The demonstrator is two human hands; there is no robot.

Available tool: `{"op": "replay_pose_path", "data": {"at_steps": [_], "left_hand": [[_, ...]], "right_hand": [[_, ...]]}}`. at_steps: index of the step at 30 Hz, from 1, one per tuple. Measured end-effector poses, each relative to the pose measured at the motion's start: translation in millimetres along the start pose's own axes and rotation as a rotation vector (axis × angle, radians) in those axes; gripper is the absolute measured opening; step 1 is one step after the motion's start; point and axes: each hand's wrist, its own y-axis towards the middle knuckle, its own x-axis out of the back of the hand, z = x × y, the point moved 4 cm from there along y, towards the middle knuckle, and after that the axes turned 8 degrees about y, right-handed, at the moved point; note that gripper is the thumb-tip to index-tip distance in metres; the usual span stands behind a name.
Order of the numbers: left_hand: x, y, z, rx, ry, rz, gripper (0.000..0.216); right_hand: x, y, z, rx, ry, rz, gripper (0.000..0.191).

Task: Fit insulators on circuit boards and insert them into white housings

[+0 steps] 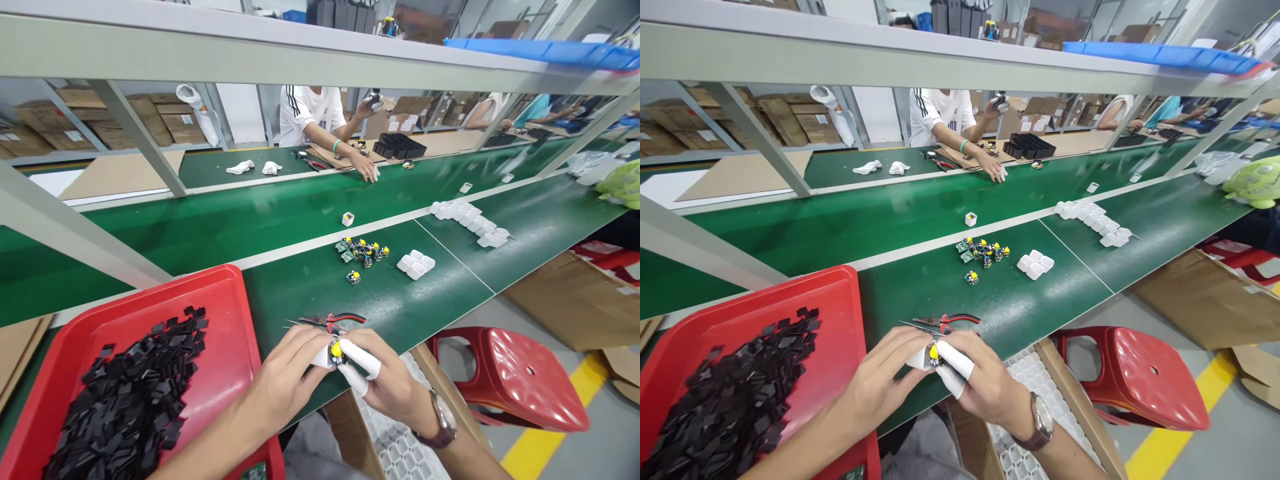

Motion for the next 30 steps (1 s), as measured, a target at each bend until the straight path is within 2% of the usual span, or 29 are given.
{"op": "replay_pose_path", "data": {"at_steps": [3,9,11,15,18,24,30], "left_hand": [[-2.3,0.3,-1.3,0.006,-0.013,-0.009,0.04],[-4.3,-0.9,-4.7,-0.038,0.017,-0.045,0.044],[-3.1,-0.4,-3.9,-0.028,0.015,-0.054,0.043],[-1.7,0.8,-1.1,-0.009,0.025,-0.039,0.041],[-2.0,-0.3,-0.9,-0.018,0.039,-0.054,0.041],[-2.9,-4.1,0.6,0.071,-0.012,-0.038,0.038],[-1.5,-5.6,-1.9,-0.01,-0.052,-0.025,0.044]], "right_hand": [[0.2,0.5,2.1,-0.011,-0.019,-0.016,0.072],[0.8,3.5,8.1,-0.026,-0.044,-0.145,0.069],[2.7,3.9,6.5,-0.027,-0.03,-0.12,0.068],[6.5,2.5,0.8,-0.014,0.021,0.016,0.067],[9.2,2.1,-0.6,-0.001,-0.028,0.004,0.065],[5.0,1.9,0.9,0.018,-0.046,0.07,0.062],[3.6,-2.2,-1.3,0.003,-0.019,0.044,0.06]]}}
